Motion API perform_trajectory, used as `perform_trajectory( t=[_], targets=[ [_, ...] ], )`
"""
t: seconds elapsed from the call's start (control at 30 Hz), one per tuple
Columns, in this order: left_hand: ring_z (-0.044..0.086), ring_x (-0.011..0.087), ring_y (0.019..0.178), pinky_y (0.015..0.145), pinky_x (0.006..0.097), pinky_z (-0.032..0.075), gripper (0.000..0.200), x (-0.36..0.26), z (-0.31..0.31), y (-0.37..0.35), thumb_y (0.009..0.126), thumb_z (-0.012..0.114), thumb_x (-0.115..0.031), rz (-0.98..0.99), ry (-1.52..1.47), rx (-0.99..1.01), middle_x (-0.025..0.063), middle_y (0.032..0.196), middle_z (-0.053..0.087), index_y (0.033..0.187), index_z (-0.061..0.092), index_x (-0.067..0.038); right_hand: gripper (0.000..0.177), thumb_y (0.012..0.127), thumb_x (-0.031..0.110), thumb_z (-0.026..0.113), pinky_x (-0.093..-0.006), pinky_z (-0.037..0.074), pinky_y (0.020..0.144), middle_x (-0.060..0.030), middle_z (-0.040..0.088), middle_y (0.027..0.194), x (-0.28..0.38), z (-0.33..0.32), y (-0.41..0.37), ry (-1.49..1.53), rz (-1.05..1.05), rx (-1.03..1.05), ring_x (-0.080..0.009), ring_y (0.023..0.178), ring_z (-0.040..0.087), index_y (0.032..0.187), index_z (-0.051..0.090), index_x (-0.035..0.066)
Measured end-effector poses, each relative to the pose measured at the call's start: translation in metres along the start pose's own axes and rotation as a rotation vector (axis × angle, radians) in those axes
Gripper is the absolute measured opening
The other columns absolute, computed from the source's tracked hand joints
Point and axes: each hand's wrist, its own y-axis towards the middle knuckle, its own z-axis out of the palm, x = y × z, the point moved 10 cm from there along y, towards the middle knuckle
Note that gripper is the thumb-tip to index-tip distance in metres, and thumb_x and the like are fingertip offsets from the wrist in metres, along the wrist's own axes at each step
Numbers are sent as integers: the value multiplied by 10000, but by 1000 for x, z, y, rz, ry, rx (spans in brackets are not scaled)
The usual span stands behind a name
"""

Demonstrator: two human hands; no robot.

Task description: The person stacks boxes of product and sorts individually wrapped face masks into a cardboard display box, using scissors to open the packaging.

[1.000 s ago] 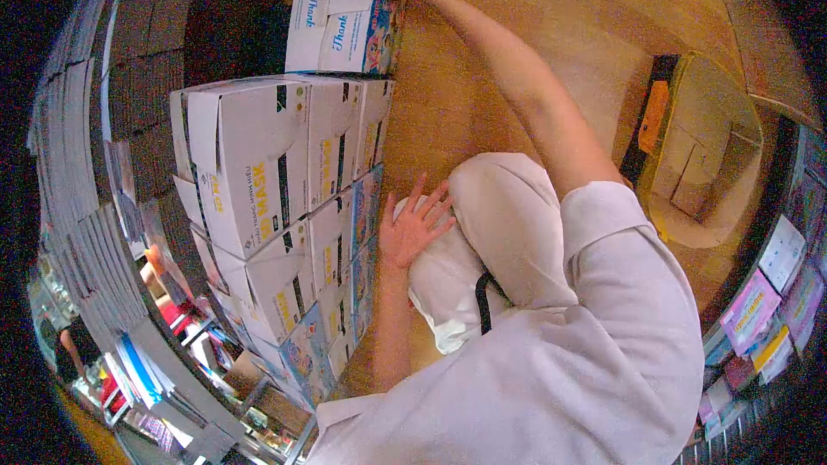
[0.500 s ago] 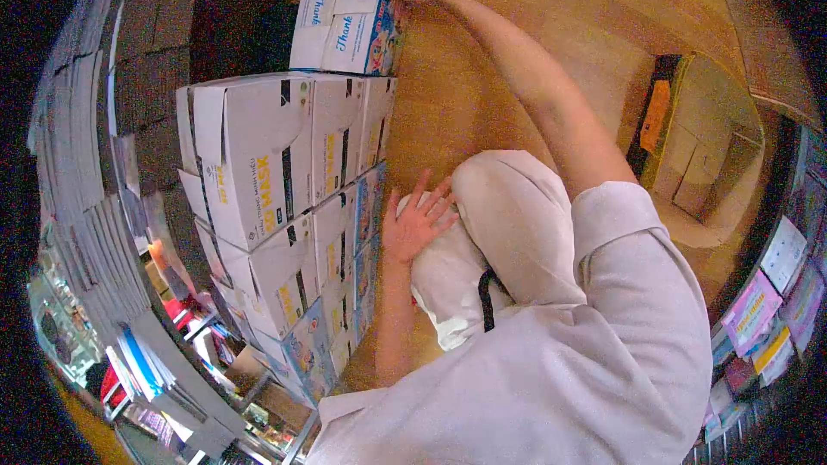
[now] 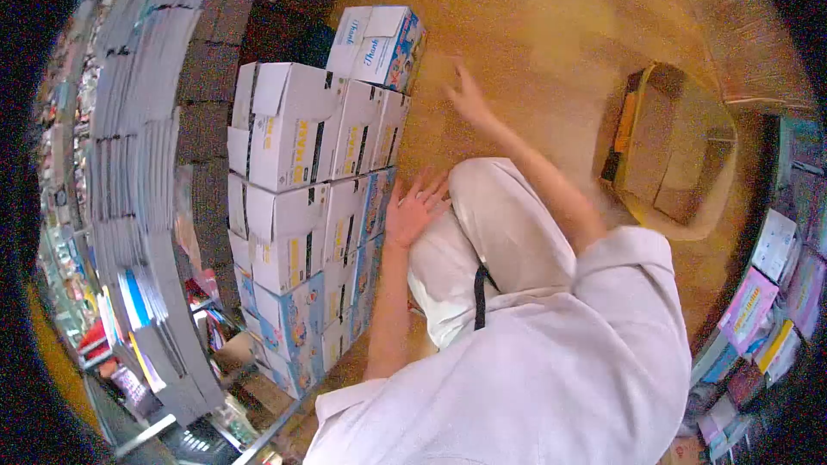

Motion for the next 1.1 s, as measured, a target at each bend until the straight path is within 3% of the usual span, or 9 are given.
perform_trajectory(
  t=[0.27, 0.33, 0.43, 0.47, 0.53, 0.6, 0.67, 0.83, 1.1],
  targets=[
    [453, 287, 1263, 1096, 483, 324, 532, -19, -1, -91, 1004, 355, -446, 580, 505, -97, 131, 1363, 494, 1379, 434, -76, 484, 859, 146, 635, -418, 395, 1025, -217, 514, 1289, 99, -206, -263, -754, -365, -125, -384, 1181, 499, 1312, 500, 48],
    [485, 262, 1235, 1057, 433, 373, 510, -27, -39, -148, 1004, 377, -423, 730, 651, -316, 120, 1335, 523, 1368, 446, -73, 512, 830, 173, 667, -435, 384, 1019, -217, 503, 1297, 99, -251, -301, -1062, -334, -229, -400, 1193, 479, 1299, 506, 44],
    [577, 238, 1115, 965, 392, 453, 478, -29, -135, -229, 975, 468, -398, 822, 709, -589, 105, 1209, 613, 1328, 504, -77, 520, 798, 186, 694, -456, 428, 955, -252, 541, 1240, 30, -296, -326, -1250, 105, 6, -414, 1155, 507, 1262, 519, 30],
    [590, 239, 1092, 953, 386, 461, 481, -19, -165, -260, 964, 488, -396, 822, 868, -765, 113, 1178, 624, 1318, 514, -71, 517, 799, 179, 688, -453, 444, 947, -266, 553, 1230, -2, -302, -322, -1187, 238, 180, -428, 1160, 507, 1264, 518, 31],
    [614, 241, 1046, 929, 374, 477, 486, 7, -233, -321, 943, 529, -392, 728, 1131, -1168, 130, 1116, 647, 1297, 534, -60, 448, 806, 219, 682, -484, 479, 809, -275, 625, 987, -45, -312, -301, -1281, -240, 113, -414, 977, 601, 1164, 555, -19],
    [586, 291, 1103, 949, 405, 460, 526, 38, -308, -357, 920, 544, -423, 449, 1472, -1381, 181, 1162, 617, 1268, 533, -29, 333, 816, 171, 643, -484, 499, 733, -285, 631, 887, -34, -290, -278, -1062, 193, 83, -464, 879, 606, 1060, 599, -51],
    [520, 362, 1193, 1012, 456, 407, 579, 78, -376, -383, 921, 516, -456, 113, 1872, -1487, 250, 1258, 553, 1255, 489, 17, 298, 812, 146, 636, -490, 500, 697, -294, 629, 845, -42, -260, -243, -1221, -25, 232, -469, 815, 611, 1019, 613, -67],
    [550, 392, 1102, 950, 476, 445, 484, 177, -386, -444, 889, 583, -345, 234, 1185, -1935, 264, 1146, 581, 1198, 527, 24, 315, 814, 132, 634, -480, 494, 726, -295, 624, 897, -71, -204, -185, -1388, -172, 465, -467, 854, 601, 1057, 600, -65],
    [587, 400, 984, 862, 480, 472, 434, 129, -335, -367, 866, 617, -261, 574, 1063, -1639, 253, 1029, 609, 1184, 538, 24, 399, 823, 129, 637, -454, 482, 821, -290, 616, 1043, -74, -132, -175, -1445, 60, 581, -458, 997, 577, 1173, 557, -45]
  ],
)
